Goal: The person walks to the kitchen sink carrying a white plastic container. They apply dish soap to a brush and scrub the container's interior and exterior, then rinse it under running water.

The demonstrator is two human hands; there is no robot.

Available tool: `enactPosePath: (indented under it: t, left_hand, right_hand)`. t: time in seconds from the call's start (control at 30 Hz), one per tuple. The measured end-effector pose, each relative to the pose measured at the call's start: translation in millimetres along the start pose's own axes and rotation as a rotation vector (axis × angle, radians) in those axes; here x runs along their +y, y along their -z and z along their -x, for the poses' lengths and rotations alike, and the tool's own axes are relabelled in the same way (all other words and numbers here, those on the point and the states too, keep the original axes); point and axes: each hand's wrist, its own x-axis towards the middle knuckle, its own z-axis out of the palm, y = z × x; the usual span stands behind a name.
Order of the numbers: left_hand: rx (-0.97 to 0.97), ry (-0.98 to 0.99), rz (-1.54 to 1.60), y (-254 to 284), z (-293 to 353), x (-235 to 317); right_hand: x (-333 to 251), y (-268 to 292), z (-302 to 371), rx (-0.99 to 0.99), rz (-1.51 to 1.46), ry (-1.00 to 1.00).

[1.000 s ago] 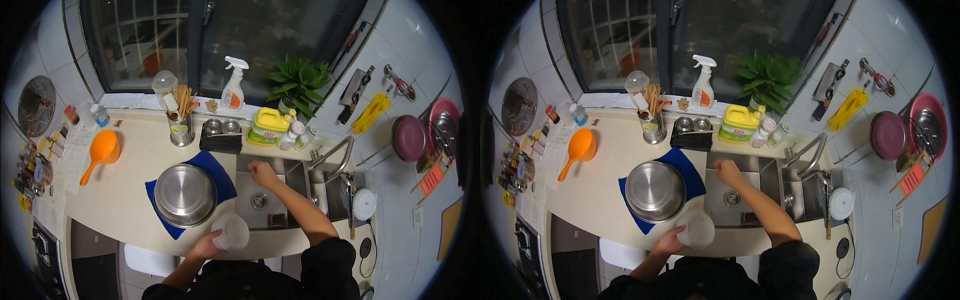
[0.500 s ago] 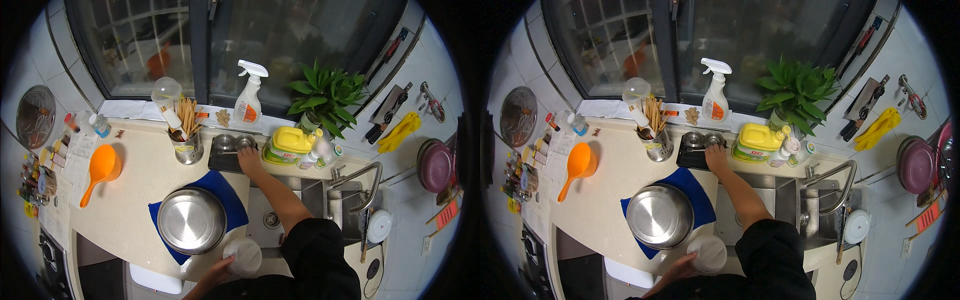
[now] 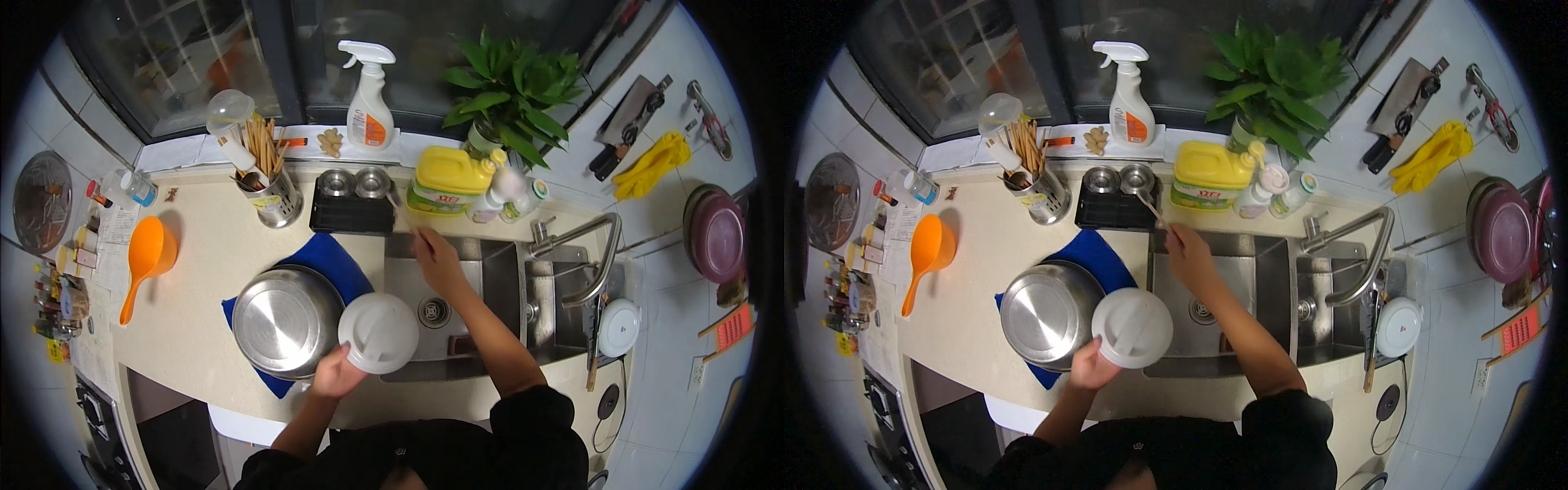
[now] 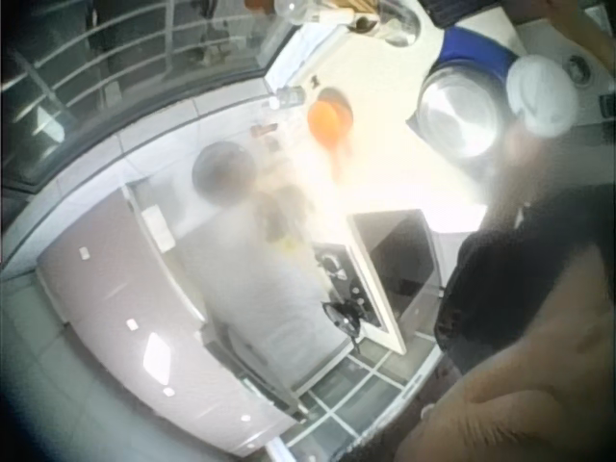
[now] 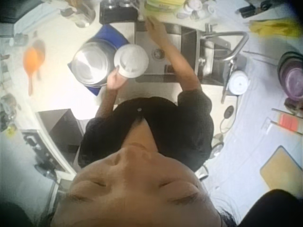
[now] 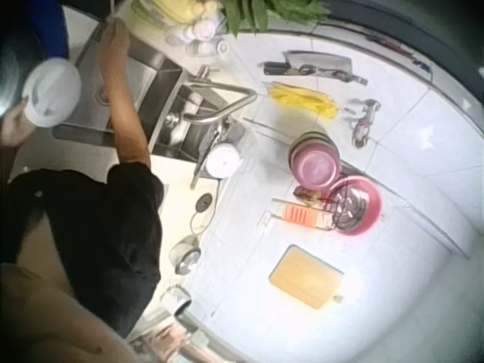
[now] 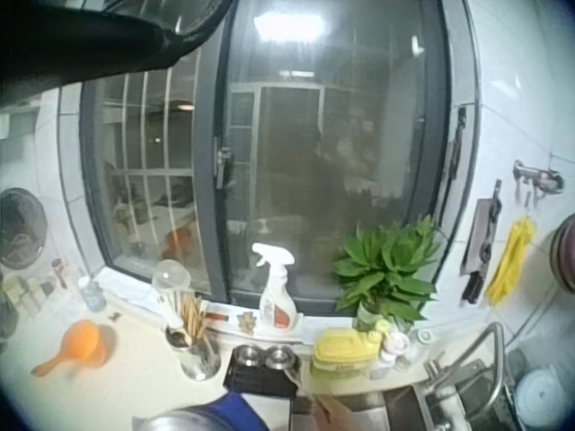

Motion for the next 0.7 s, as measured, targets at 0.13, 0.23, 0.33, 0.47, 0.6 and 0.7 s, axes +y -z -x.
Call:
enactPosePath:
  t: [0.13,0.23,0.33,0.47,0.6,0.7]
  left_hand:
    - [-0.032,-0.023,-0.101,-18,-1,0]
    - [-0.026,-0.054,-0.175,-29,-1,-10]
    - [0.012,-0.034,-0.226,-27,-1,-30]
    - [0.013,0.029,-0.271,-43,-10,-68]
    - [0.249,0.031,-0.608,-42,-28,-100]
    - [0.357,-0.077,-0.864,25,-57,-128]
  right_hand:
    - [-3,53,85,-0.096,-0.379,-0.318]
    - [-2,80,128,-0.071,-0.508,-0.409]
    - [-17,97,148,-0.081,-0.644,-0.606]
    - [2,109,176,-0.251,-0.790,-0.568]
    - [57,115,210,-0.198,-0.731,-0.686]
    - [95,121,228,-0.079,-0.652,-0.786]
